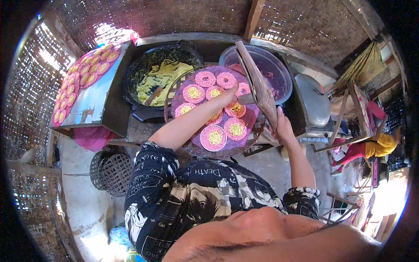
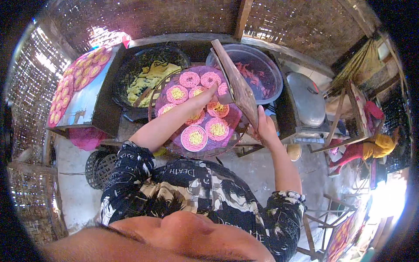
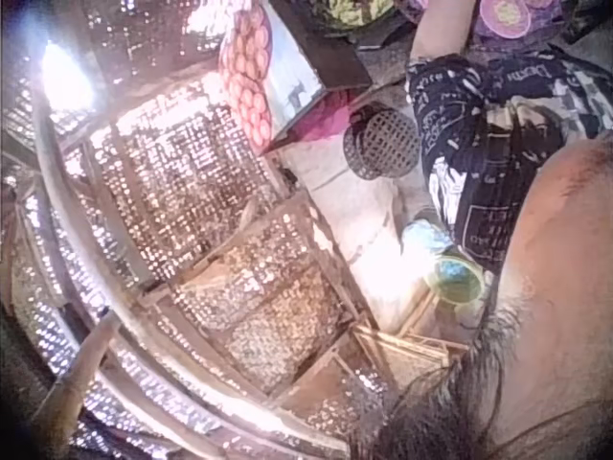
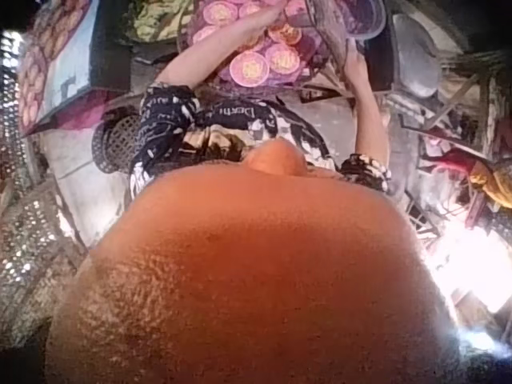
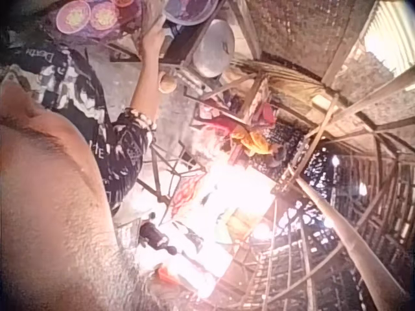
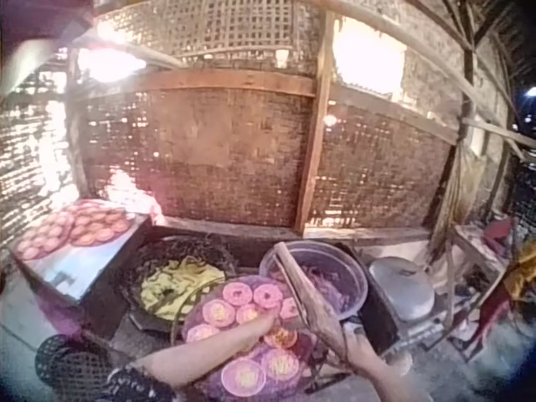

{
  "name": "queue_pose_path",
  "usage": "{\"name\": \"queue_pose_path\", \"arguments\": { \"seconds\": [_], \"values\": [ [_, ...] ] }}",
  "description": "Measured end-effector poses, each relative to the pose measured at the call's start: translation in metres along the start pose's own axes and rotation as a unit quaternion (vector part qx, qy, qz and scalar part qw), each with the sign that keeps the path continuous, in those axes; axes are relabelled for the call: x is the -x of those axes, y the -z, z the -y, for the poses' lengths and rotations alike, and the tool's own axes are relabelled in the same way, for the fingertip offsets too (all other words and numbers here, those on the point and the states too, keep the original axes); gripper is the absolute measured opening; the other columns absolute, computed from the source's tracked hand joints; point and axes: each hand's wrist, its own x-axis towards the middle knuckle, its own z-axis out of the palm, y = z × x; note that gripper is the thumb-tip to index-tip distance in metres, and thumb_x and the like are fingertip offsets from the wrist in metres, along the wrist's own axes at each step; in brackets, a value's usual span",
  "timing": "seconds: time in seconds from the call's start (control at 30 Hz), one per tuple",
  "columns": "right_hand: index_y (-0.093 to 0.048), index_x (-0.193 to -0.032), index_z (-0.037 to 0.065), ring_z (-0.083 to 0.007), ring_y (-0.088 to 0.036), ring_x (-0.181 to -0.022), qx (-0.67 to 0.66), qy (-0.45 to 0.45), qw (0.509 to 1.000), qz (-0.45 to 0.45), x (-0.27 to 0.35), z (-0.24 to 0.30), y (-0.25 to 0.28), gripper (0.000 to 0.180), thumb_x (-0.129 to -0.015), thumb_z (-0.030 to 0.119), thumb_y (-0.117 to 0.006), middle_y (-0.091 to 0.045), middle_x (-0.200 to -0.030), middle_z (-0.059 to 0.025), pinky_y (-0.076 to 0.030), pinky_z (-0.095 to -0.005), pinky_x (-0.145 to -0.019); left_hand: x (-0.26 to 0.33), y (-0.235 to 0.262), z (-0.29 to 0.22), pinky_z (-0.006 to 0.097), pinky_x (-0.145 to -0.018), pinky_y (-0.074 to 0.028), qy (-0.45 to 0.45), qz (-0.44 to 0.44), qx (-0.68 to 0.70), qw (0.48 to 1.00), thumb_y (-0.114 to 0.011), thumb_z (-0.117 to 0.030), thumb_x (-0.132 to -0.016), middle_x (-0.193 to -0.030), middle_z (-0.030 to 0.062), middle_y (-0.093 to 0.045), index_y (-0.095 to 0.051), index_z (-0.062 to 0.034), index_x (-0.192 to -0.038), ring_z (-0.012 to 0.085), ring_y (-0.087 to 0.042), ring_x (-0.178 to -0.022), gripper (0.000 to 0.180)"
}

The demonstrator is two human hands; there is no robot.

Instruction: The person uses a metal mold and a wooden stick to form and arrange dough shapes on a circular mesh tray.

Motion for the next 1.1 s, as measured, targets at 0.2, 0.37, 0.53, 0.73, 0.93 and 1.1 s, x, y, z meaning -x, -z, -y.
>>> {"name": "queue_pose_path", "arguments": {
  "seconds": [0.2, 0.37, 0.53, 0.73, 0.93, 1.1],
  "values": [
    [-0.049, -0.063, 0.003, -0.0140, -0.040, -0.031, -0.084, -0.073, 0.993, 0.039, 0.003, 0.008, -0.002, 0.061, -0.086, 0.054, -0.025, -0.044, -0.043, -0.0059, -0.032, -0.0270, -0.031, -0.006, 0.013, 0.022, 0.038, -0.098, -0.021, -0.036, 0.058, -0.082, 0.994, -0.016, -0.065, -0.081, -0.105, 0.0184, -0.054, -0.046, -0.0048, -0.118, 0.0276, -0.039, -0.112, 0.077],
    [-0.049, -0.065, 0.003, -0.0136, -0.040, -0.032, -0.093, -0.083, 0.992, 0.016, 0.002, 0.002, 0.007, 0.060, -0.085, 0.054, -0.026, -0.044, -0.044, -0.0062, -0.032, -0.0267, -0.031, 0.022, 0.006, 0.012, 0.049, -0.096, -0.020, -0.101, -0.016, -0.467, 0.878, -0.028, -0.062, -0.080, -0.131, 0.0158, -0.030, -0.044, -0.0083, -0.121, 0.0342, -0.034, -0.114, 0.069],
    [-0.049, -0.064, 0.003, -0.0133, -0.040, -0.031, -0.099, -0.106, 0.989, 0.015, 0.006, 0.007, 0.007, 0.060, -0.086, 0.054, -0.025, -0.044, -0.044, -0.0063, -0.033, -0.0266, -0.031, 0.036, 0.014, 0.025, 0.050, -0.094, -0.021, -0.192, -0.009, -0.652, 0.733, -0.036, -0.061, -0.077, -0.134, 0.0117, -0.024, -0.033, -0.0080, -0.128, 0.0355, -0.030, -0.115, 0.074],
    [-0.049, -0.063, 0.004, -0.0131, -0.040, -0.032, -0.089, -0.073, 0.993, 0.023, 0.005, -0.002, 0.011, 0.061, -0.086, 0.055, -0.024, -0.045, -0.045, -0.0057, -0.033, -0.0259, -0.031, 0.031, 0.023, 0.021, 0.052, -0.096, -0.019, -0.210, -0.067, -0.688, 0.691, -0.042, -0.066, -0.071, -0.137, 0.0111, -0.021, -0.026, -0.0057, -0.130, 0.0369, -0.026, -0.120, 0.086],
    [-0.050, -0.064, 0.005, -0.0130, -0.042, -0.034, -0.163, -0.077, 0.983, 0.041, 0.019, 0.044, -0.007, 0.062, -0.086, 0.056, -0.023, -0.045, -0.046, -0.0051, -0.034, -0.0253, -0.033, 0.029, 0.031, -0.030, 0.051, -0.097, -0.018, -0.323, -0.183, -0.582, 0.723, -0.058, -0.051, -0.067, -0.134, 0.0137, -0.025, -0.024, -0.0057, -0.131, 0.0339, -0.027, -0.120, 0.085],
    [-0.051, -0.071, 0.002, -0.0192, -0.050, -0.053, -0.089, 0.157, 0.981, 0.064, -0.003, 0.076, -0.041, 0.060, -0.088, 0.050, -0.020, -0.052, -0.060, -0.0076, -0.041, -0.0318, -0.050, 0.050, -0.004, -0.101, 0.039, -0.070, -0.045, -0.343, -0.320, -0.470, 0.748, -0.061, -0.031, -0.065, -0.079, 0.0154, -0.060, -0.058, -0.0050, -0.087, 0.0355, -0.057, -0.076, 0.034]
  ]
}}
